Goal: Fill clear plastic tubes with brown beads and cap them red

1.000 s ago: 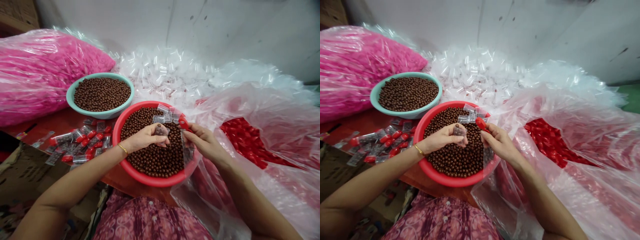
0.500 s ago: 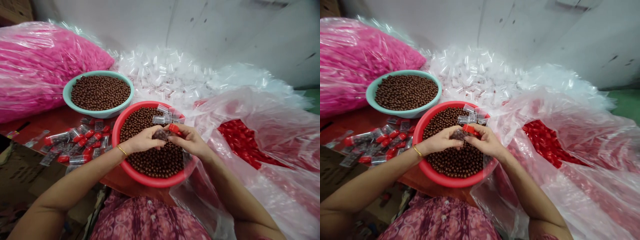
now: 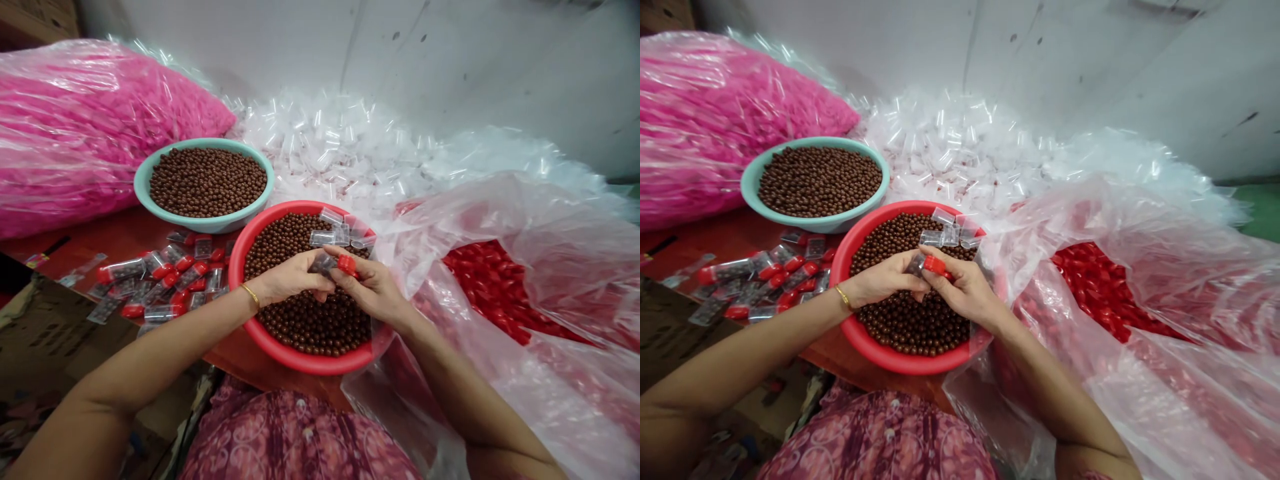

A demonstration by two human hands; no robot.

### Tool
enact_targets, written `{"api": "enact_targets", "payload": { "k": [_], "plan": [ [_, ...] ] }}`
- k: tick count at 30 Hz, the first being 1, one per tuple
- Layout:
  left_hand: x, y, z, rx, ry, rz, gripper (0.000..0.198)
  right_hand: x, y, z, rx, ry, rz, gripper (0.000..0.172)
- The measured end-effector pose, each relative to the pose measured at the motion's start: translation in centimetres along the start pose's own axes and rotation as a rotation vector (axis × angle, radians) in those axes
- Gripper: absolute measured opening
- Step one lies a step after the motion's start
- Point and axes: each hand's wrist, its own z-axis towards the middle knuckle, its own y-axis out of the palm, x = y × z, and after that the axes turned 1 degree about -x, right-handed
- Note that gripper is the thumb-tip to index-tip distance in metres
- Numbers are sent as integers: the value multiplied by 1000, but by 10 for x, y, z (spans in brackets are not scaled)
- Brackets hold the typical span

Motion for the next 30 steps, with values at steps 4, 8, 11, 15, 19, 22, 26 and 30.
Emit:
{"api": "enact_targets", "payload": {
  "k": [4,8,11,15,19,22,26,30],
  "plan": [
    [1,0,0,38,13,8,23,-3,-2,2,35,155,143,46],
    [4,4,-3,25,-3,20,25,0,-7,0,69,315,381,50],
    [2,6,-3,50,6,120,24,0,-8,-3,87,278,254,40],
    [-3,5,-1,101,29,231,22,1,-6,-6,74,163,9,28],
    [-4,4,0,156,37,276,19,7,-5,-5,192,14,-368,22],
    [-1,6,-1,166,-2,300,18,10,-3,-4,316,-164,-787,24],
    [2,6,-3,174,-50,292,16,9,1,-5,325,-345,-995,31],
    [2,6,-1,193,-3,294,17,9,5,-6,240,-400,-823,43]
  ]
}}
